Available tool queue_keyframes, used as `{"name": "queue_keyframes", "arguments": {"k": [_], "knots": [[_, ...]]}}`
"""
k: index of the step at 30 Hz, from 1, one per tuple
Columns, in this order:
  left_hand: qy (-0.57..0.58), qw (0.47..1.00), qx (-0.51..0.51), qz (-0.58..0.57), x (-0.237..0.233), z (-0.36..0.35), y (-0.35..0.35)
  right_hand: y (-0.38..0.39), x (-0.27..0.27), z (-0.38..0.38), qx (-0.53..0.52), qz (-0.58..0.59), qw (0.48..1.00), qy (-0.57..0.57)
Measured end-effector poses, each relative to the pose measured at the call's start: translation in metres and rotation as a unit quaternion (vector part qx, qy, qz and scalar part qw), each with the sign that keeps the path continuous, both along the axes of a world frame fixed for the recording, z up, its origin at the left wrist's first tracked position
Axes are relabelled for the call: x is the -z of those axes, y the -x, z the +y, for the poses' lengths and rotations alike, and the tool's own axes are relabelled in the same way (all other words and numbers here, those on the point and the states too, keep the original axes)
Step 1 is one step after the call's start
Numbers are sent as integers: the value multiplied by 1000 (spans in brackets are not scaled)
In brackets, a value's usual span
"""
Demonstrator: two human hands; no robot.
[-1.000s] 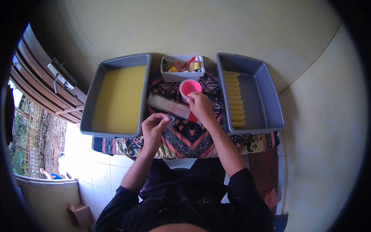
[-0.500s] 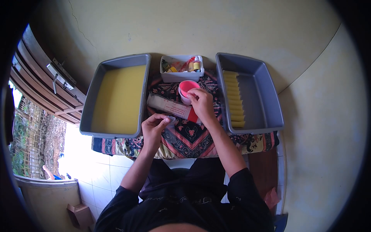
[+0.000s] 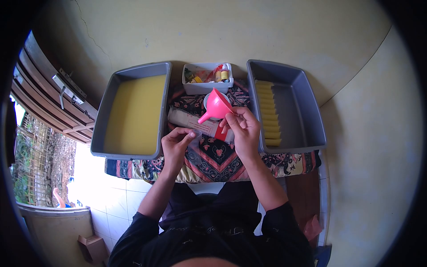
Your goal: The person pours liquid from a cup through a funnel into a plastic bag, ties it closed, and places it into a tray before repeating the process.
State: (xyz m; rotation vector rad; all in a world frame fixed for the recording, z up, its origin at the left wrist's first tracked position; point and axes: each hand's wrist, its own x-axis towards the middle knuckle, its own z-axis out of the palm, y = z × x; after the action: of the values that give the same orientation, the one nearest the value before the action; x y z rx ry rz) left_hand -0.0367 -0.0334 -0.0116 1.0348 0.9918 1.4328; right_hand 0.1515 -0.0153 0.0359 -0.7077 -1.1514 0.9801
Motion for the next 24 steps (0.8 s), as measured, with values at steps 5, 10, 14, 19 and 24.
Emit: {"name": "queue_keyframes", "arguments": {"k": [5,10,14,19,24], "knots": [[-35,997,-24,61,10,6,-3,-3,-1,-13,-39,60,996,44],[-51,994,-5,93,2,3,-5,-5,2,-16,-28,67,996,49],[-67,994,4,89,-3,2,-7,-7,6,-16,-21,62,997,42],[-62,995,5,79,-2,1,-11,-8,7,-18,-24,60,997,38],[-74,984,-11,162,-3,1,-10,-8,7,-20,-22,54,997,40]]}}
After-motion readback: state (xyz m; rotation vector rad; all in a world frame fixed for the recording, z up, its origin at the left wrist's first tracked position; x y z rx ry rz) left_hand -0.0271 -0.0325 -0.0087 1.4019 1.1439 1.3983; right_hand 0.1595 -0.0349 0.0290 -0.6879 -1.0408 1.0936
